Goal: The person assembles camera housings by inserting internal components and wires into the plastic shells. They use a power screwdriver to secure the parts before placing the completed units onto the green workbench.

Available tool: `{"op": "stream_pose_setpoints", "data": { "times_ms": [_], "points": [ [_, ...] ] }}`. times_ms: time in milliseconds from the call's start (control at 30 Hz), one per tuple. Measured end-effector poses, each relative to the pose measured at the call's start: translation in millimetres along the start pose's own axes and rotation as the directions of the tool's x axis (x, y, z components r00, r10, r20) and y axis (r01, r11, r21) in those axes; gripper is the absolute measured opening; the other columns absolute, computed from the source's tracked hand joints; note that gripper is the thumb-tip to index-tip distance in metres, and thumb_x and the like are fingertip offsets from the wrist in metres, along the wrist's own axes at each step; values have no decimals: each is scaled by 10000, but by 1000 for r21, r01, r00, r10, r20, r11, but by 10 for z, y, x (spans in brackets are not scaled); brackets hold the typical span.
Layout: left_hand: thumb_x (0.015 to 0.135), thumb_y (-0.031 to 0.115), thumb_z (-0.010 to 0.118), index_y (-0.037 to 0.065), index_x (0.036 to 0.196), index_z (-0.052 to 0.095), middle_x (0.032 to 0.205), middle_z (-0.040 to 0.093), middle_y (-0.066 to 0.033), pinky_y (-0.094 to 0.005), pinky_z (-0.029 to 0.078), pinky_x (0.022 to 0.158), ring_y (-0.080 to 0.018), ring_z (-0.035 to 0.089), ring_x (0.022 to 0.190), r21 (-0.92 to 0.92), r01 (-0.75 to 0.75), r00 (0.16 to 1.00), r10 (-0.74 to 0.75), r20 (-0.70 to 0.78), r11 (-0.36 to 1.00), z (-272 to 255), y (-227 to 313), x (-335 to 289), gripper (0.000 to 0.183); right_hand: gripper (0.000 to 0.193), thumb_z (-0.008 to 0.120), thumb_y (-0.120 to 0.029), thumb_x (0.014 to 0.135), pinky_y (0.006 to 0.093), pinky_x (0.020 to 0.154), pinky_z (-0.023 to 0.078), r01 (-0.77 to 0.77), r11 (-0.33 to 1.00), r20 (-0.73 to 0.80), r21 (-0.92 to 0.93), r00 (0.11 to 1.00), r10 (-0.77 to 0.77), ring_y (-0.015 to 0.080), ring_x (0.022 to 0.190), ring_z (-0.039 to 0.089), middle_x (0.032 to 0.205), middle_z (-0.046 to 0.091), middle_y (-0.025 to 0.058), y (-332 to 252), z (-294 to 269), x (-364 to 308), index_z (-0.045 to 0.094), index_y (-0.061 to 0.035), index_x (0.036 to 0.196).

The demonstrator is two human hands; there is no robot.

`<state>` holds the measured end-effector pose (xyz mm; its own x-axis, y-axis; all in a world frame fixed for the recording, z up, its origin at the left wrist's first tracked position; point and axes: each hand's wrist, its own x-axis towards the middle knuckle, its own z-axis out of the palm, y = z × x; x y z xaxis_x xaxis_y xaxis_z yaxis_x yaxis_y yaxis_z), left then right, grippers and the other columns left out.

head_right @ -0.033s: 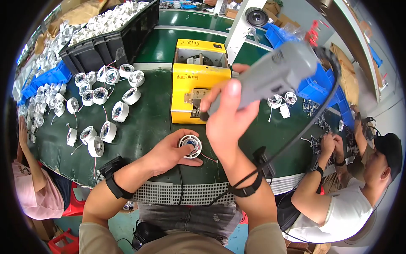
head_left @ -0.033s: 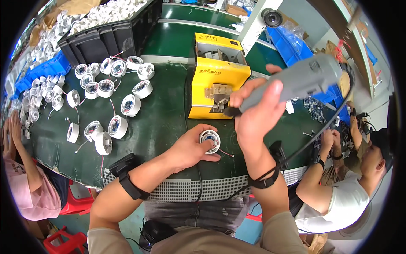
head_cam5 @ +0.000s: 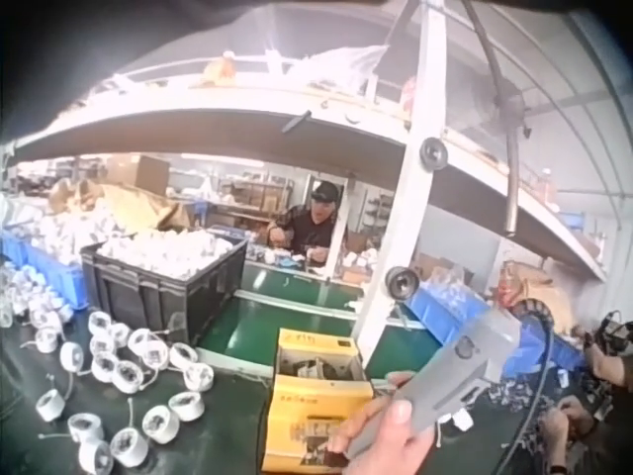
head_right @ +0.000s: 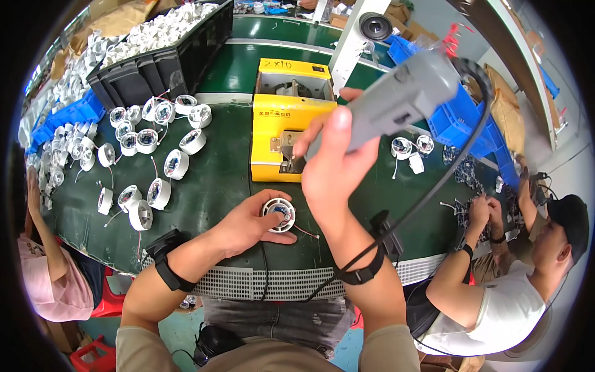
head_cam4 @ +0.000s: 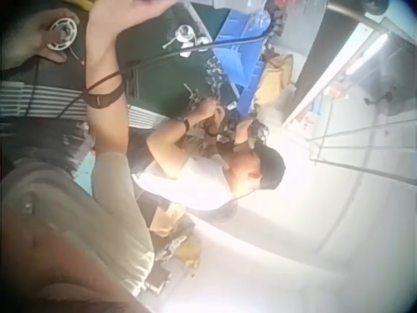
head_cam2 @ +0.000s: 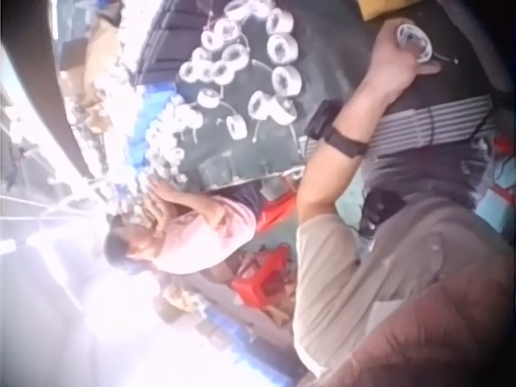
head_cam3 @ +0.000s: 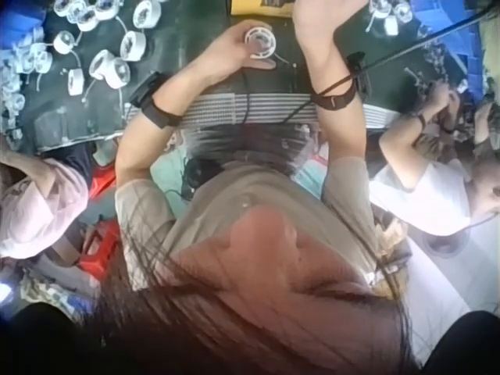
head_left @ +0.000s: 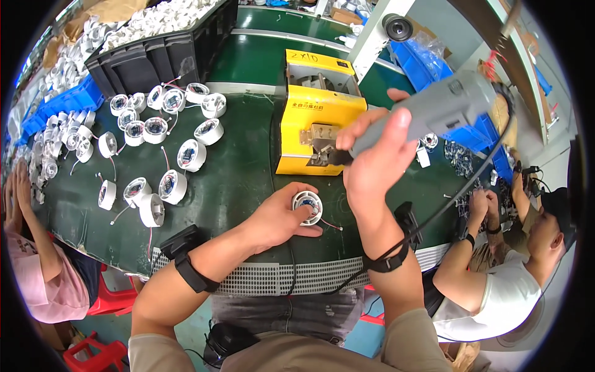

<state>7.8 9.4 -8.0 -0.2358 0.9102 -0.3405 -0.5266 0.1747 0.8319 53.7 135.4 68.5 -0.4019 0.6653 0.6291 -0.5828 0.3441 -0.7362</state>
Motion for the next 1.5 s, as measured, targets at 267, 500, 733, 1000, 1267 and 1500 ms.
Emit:
{"op": "stream_pose_setpoints", "data": {
  "times_ms": [267,500,733,1000,1267,1500],
  "points": [
    [951,6,458,5,1297,415,1101,535,-103,-371,571,890,-249,634,961,-5,-12,1000,12,13,1000,-5,-12,-8,349,374,430,-344,1000,295,445,418,39,987,-45,-154,998,-47,154,445,482,567,488,77,133,101,180,408,2,1139],
    [951,8,459,-1,1298,415,1110,524,-103,-365,571,889,-230,617,982,9,-6,1000,6,24,1000,-10,2,-1,350,362,437,-338,998,290,440,414,37,987,-43,-155,998,-44,153,440,479,564,489,78,180,97,184,410,-1,1126],
    [949,0,456,-5,1284,416,1110,523,-104,-362,569,893,-231,619,977,10,-7,1000,7,8,1000,4,3,-11,337,370,412,-353,1004,305,430,407,-16,998,-19,-58,1000,15,169,437,465,576,480,84,37,36,11,391,-7,1134],
    [954,-8,439,-7,1257,425,1130,520,-110,-379,565,917,-224,595,1020,11,-20,1000,19,16,1000,9,-1,-9,304,512,395,-469,984,313,447,423,-83,997,30,3,996,83,154,449,438,641,457,77,-123,-127,-370,337,-12,1209],
    [945,-1,455,-13,1270,417,1118,522,-125,-336,587,853,-226,617,970,-18,-42,999,43,18,999,-17,-36,10,328,537,428,-470,975,310,439,429,-105,994,16,8,994,105,157,451,458,618,468,78,-12,-111,-421,347,12,1199],
    [943,1,456,-26,1251,422,1120,516,-123,-346,588,855,-226,606,979,-48,-37,999,38,24,998,-16,-30,5,311,535,456,-465,965,308,436,428,-108,994,30,-3,994,108,159,453,466,615,471,78,51,-114,-466,349,14,1179]
  ]
}}
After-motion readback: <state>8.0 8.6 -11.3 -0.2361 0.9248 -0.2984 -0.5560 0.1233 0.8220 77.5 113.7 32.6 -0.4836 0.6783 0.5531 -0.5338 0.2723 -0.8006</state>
